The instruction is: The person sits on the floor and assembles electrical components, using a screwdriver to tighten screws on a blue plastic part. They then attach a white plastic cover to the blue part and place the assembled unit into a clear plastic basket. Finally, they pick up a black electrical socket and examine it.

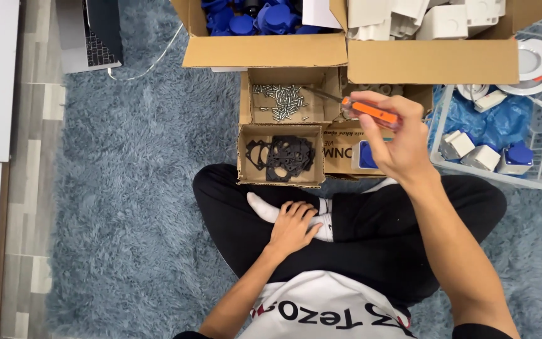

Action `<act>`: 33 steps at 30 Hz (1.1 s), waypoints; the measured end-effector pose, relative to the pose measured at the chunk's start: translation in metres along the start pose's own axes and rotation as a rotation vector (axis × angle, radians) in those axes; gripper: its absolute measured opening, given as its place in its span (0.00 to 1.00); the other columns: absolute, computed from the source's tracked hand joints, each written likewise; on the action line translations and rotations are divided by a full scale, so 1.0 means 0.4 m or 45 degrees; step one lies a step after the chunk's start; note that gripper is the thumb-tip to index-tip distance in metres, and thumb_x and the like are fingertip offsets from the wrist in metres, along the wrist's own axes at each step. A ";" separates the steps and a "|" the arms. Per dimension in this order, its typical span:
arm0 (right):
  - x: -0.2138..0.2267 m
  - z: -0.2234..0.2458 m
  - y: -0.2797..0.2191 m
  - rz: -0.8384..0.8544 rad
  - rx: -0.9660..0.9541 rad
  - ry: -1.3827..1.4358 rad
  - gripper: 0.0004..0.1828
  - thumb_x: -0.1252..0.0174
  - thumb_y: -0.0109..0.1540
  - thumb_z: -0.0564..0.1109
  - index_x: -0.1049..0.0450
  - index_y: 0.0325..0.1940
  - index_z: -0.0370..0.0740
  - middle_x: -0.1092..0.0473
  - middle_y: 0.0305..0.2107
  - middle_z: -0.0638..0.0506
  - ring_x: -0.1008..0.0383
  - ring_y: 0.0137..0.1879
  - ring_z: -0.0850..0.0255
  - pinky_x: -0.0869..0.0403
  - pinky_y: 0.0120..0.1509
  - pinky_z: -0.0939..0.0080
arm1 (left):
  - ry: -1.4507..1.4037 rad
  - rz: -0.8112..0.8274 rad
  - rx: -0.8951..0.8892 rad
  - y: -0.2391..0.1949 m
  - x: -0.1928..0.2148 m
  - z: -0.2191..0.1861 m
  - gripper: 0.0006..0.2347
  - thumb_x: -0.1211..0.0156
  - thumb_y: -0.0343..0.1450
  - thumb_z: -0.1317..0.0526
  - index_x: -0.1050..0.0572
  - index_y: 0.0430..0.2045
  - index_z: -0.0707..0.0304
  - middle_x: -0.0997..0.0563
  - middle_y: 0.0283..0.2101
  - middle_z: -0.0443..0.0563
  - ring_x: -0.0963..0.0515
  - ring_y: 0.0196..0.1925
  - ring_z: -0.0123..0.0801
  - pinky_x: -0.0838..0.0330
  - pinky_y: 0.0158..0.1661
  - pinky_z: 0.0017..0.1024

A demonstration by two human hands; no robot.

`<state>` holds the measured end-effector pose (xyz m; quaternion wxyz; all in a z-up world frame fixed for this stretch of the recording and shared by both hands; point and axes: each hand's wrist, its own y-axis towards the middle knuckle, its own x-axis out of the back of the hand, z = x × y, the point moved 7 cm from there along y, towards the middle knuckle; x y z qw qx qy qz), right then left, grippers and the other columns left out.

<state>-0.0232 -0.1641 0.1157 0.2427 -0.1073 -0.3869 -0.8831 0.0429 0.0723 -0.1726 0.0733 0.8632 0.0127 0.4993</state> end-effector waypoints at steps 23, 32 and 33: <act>0.030 0.000 -0.009 -0.042 0.010 0.096 0.12 0.48 0.77 0.32 0.45 0.57 0.27 0.25 0.56 0.23 0.16 0.49 0.33 0.17 0.49 0.42 | -0.009 -0.004 -0.013 0.018 0.029 -0.015 0.13 0.39 0.77 0.50 0.17 0.46 0.56 0.15 0.47 0.52 0.18 0.59 0.44 0.32 0.61 0.47; 0.108 0.041 -0.068 -0.187 0.024 0.203 0.13 0.49 0.77 0.33 0.49 0.57 0.29 0.28 0.53 0.21 0.18 0.48 0.34 0.16 0.50 0.42 | -0.356 0.060 0.062 0.049 0.125 -0.060 0.10 0.35 0.76 0.57 0.18 0.49 0.59 0.16 0.50 0.53 0.17 0.55 0.49 0.27 0.54 0.47; 0.126 0.052 -0.074 -0.259 -0.001 0.185 0.14 0.49 0.77 0.35 0.49 0.57 0.31 0.27 0.52 0.21 0.18 0.47 0.35 0.16 0.48 0.43 | -0.585 0.093 0.120 0.061 0.164 -0.073 0.10 0.34 0.76 0.62 0.19 0.51 0.61 0.17 0.51 0.56 0.16 0.52 0.53 0.23 0.50 0.48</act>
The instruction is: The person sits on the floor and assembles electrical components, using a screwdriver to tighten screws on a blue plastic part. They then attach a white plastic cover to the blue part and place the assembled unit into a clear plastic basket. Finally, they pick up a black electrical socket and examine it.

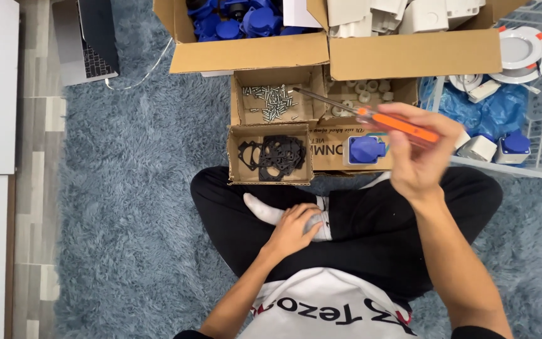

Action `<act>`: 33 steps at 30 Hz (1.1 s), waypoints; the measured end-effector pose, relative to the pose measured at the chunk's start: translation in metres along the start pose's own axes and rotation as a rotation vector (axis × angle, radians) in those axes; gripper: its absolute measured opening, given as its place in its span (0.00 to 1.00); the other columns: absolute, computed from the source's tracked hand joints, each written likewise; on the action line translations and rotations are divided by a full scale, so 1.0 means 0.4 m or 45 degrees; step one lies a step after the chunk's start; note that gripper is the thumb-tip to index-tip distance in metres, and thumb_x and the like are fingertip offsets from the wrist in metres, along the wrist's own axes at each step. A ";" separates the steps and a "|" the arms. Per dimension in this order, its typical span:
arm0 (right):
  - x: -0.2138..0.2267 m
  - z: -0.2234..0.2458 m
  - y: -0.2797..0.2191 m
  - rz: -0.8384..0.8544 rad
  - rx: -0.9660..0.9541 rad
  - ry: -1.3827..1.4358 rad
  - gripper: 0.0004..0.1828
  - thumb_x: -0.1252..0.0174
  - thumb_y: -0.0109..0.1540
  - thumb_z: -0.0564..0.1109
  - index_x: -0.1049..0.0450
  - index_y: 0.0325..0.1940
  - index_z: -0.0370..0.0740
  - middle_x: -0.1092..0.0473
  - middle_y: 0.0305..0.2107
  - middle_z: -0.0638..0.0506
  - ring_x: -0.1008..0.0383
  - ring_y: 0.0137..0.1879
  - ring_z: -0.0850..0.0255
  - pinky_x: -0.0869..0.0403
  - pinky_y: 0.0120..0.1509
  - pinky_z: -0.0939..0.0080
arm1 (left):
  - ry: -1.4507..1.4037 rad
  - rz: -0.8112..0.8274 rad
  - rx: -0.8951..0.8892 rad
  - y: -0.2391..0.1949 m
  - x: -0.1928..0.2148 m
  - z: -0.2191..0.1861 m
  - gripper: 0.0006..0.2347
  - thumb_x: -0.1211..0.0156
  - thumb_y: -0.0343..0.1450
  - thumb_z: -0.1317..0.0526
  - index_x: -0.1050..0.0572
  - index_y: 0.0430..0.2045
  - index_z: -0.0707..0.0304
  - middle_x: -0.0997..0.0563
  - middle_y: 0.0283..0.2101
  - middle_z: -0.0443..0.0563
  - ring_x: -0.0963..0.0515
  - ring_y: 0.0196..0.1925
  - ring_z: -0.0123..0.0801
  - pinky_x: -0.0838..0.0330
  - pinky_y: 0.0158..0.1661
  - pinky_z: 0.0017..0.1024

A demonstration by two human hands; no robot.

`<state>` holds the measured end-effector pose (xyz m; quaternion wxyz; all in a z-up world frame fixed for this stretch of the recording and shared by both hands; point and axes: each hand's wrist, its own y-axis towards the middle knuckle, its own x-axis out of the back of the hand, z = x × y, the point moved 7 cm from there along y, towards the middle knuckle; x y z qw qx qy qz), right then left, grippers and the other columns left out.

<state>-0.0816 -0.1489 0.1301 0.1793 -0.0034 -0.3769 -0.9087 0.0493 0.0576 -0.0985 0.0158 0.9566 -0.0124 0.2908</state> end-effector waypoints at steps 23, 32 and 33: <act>0.253 0.101 -0.173 -0.374 -0.199 0.055 0.15 0.55 0.79 0.45 0.49 0.67 0.46 0.38 0.41 0.35 0.25 0.43 0.41 0.18 0.37 0.44 | -0.041 -0.542 -0.407 0.212 0.471 -0.402 0.06 0.29 0.76 0.70 0.17 0.46 0.66 0.21 0.42 0.53 0.21 0.36 0.30 0.20 0.36 0.22; 0.294 0.057 -0.236 -0.526 -0.499 0.316 0.15 0.52 0.82 0.49 0.47 0.70 0.51 0.31 0.50 0.29 0.26 0.38 0.41 0.16 0.43 0.43 | -0.550 -0.635 -0.294 0.192 0.447 -0.355 0.04 0.31 0.75 0.74 0.18 0.41 0.67 0.15 0.41 0.59 0.15 0.41 0.36 0.15 0.44 0.26; 0.294 0.046 -0.242 -0.546 -0.535 0.383 0.13 0.52 0.83 0.48 0.45 0.70 0.51 0.29 0.51 0.31 0.25 0.37 0.42 0.15 0.44 0.46 | -0.788 -0.639 -0.254 0.189 0.438 -0.334 0.05 0.33 0.75 0.76 0.19 0.41 0.70 0.15 0.42 0.62 0.12 0.44 0.40 0.09 0.45 0.27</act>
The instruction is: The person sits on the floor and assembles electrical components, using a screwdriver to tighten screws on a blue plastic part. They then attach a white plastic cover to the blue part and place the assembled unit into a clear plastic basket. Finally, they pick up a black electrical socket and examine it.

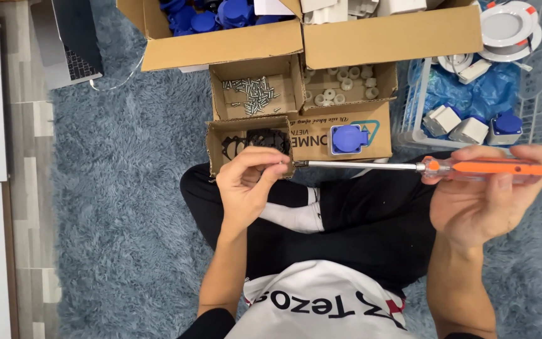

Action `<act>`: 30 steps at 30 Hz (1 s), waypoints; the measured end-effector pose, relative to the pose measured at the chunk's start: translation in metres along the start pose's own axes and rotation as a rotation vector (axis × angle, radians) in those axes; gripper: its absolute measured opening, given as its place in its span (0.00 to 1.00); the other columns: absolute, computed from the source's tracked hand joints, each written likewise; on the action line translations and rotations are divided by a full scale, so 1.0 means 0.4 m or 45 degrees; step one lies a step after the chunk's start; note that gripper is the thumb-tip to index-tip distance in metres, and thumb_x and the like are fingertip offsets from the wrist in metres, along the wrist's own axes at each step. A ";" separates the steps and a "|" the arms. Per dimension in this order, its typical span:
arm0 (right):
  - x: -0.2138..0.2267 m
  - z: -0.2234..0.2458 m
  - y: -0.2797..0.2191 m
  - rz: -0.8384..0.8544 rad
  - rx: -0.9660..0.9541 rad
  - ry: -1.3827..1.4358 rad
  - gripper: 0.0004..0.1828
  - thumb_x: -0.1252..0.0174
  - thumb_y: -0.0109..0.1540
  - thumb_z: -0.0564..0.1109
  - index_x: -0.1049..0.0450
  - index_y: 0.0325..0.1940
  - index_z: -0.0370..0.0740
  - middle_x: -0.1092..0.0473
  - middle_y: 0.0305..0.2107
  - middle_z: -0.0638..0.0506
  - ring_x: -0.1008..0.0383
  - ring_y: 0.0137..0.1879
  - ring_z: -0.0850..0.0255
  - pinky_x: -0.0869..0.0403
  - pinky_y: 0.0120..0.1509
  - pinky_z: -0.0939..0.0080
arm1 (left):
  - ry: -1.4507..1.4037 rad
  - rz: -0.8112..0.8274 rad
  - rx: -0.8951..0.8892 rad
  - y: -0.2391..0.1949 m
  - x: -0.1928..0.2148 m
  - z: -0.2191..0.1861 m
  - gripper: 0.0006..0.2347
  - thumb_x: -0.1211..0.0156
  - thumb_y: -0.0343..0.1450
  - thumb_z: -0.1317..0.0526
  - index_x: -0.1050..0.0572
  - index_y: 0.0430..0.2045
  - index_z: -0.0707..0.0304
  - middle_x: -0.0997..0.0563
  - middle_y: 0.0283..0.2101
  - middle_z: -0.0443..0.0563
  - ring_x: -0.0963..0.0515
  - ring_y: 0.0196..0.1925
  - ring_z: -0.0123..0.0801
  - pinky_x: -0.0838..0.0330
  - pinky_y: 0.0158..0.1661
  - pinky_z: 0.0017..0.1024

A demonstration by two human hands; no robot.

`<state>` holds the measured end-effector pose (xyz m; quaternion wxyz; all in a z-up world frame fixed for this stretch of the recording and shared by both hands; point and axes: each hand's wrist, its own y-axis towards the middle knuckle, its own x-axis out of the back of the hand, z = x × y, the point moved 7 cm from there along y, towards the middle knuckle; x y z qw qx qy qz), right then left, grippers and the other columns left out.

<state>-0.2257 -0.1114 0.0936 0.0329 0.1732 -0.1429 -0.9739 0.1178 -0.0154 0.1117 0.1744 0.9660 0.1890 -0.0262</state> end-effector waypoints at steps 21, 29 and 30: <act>0.005 -0.023 0.003 0.074 -0.019 -0.027 0.17 0.51 0.81 0.51 0.47 0.70 0.48 0.30 0.49 0.28 0.23 0.47 0.43 0.14 0.45 0.44 | 0.036 0.045 -0.087 -0.020 -0.014 0.005 0.07 0.29 0.73 0.75 0.16 0.40 0.66 0.14 0.44 0.58 0.12 0.46 0.38 0.13 0.51 0.25; 0.043 0.011 0.046 0.218 0.015 -0.107 0.23 0.50 0.80 0.47 0.49 0.76 0.46 0.30 0.51 0.30 0.20 0.51 0.37 0.12 0.61 0.37 | 0.094 0.091 -0.204 -0.066 -0.064 0.015 0.08 0.28 0.71 0.78 0.15 0.39 0.66 0.13 0.43 0.58 0.10 0.44 0.39 0.11 0.50 0.27; 0.049 0.017 0.050 0.203 -0.021 -0.090 0.25 0.50 0.80 0.46 0.50 0.79 0.45 0.30 0.51 0.30 0.18 0.50 0.38 0.11 0.52 0.43 | 0.079 0.093 -0.223 -0.073 -0.076 0.011 0.08 0.28 0.72 0.77 0.15 0.38 0.66 0.13 0.43 0.57 0.10 0.45 0.39 0.12 0.50 0.29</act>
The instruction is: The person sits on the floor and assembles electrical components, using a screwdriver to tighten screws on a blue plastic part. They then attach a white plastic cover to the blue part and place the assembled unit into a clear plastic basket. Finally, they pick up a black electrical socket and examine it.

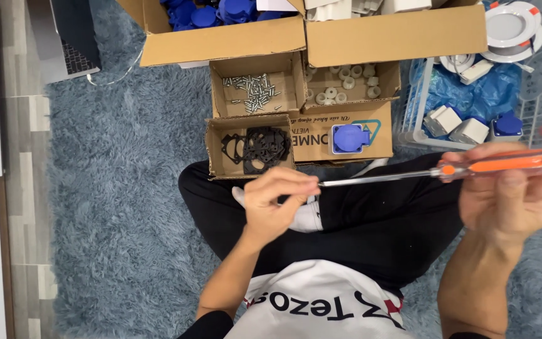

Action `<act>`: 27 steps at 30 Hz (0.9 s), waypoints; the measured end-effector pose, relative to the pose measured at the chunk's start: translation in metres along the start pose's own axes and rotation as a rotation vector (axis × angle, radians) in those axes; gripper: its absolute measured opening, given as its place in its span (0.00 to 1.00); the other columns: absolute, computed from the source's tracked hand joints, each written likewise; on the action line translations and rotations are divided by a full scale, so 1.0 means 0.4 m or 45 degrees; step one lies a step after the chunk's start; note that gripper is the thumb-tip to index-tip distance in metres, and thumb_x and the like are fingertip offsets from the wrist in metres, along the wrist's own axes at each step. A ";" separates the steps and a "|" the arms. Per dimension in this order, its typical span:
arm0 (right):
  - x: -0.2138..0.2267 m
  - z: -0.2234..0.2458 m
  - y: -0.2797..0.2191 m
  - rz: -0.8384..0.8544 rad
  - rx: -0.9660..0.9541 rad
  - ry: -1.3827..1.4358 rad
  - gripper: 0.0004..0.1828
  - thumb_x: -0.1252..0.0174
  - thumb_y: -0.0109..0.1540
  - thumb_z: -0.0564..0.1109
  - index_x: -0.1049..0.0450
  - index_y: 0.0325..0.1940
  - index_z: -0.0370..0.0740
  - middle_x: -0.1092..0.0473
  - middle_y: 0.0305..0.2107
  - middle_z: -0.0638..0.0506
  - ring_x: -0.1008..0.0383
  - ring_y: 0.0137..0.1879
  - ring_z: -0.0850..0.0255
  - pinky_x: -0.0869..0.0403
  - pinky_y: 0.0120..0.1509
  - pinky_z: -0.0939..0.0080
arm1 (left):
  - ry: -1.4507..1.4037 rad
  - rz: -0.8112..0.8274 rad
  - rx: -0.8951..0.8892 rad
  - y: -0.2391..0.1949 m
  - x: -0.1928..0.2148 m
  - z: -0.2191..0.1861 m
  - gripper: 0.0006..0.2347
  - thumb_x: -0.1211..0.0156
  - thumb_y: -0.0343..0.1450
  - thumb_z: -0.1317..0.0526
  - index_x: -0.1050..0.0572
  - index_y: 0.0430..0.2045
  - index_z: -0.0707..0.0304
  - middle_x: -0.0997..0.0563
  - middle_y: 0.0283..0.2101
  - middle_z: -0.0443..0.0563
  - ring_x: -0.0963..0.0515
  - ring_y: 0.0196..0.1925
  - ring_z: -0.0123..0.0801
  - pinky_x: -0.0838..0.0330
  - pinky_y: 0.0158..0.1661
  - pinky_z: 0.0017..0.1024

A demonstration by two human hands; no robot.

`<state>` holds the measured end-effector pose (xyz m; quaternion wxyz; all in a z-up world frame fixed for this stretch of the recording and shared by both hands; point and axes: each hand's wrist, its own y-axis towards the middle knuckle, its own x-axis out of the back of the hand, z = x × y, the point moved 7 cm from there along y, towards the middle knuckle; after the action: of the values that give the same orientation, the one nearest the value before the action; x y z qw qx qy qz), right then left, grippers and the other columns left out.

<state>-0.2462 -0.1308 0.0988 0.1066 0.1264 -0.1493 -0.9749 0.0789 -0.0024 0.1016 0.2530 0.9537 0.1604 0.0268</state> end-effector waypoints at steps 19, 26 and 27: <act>-0.209 0.218 0.168 0.620 0.429 -0.652 0.24 0.54 0.81 0.26 0.52 0.80 0.32 0.30 0.57 0.17 0.17 0.58 0.32 0.10 0.63 0.41 | 0.549 0.282 -0.058 -0.009 -0.229 0.252 0.24 0.45 0.74 0.69 0.36 0.69 0.64 0.40 0.78 0.66 0.40 0.84 0.65 0.41 0.82 0.64; -0.239 0.191 0.181 0.638 0.468 -0.776 0.24 0.49 0.82 0.28 0.49 0.80 0.29 0.29 0.55 0.17 0.17 0.60 0.32 0.11 0.60 0.44 | 0.626 0.256 -0.082 -0.017 -0.208 0.309 0.23 0.36 0.75 0.63 0.33 0.66 0.58 0.33 0.70 0.64 0.27 0.69 0.57 0.28 0.71 0.54; -0.242 0.189 0.184 0.640 0.468 -0.816 0.24 0.48 0.82 0.29 0.48 0.80 0.28 0.28 0.56 0.18 0.16 0.63 0.33 0.12 0.60 0.46 | 0.615 0.254 -0.088 -0.016 -0.205 0.313 0.22 0.35 0.75 0.63 0.32 0.65 0.57 0.32 0.69 0.63 0.28 0.70 0.56 0.30 0.71 0.54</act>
<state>-0.1632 -0.1556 0.2130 0.2643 -0.2054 -0.3716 -0.8659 0.0159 -0.0827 -0.0079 0.2361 0.9215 0.1203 0.2838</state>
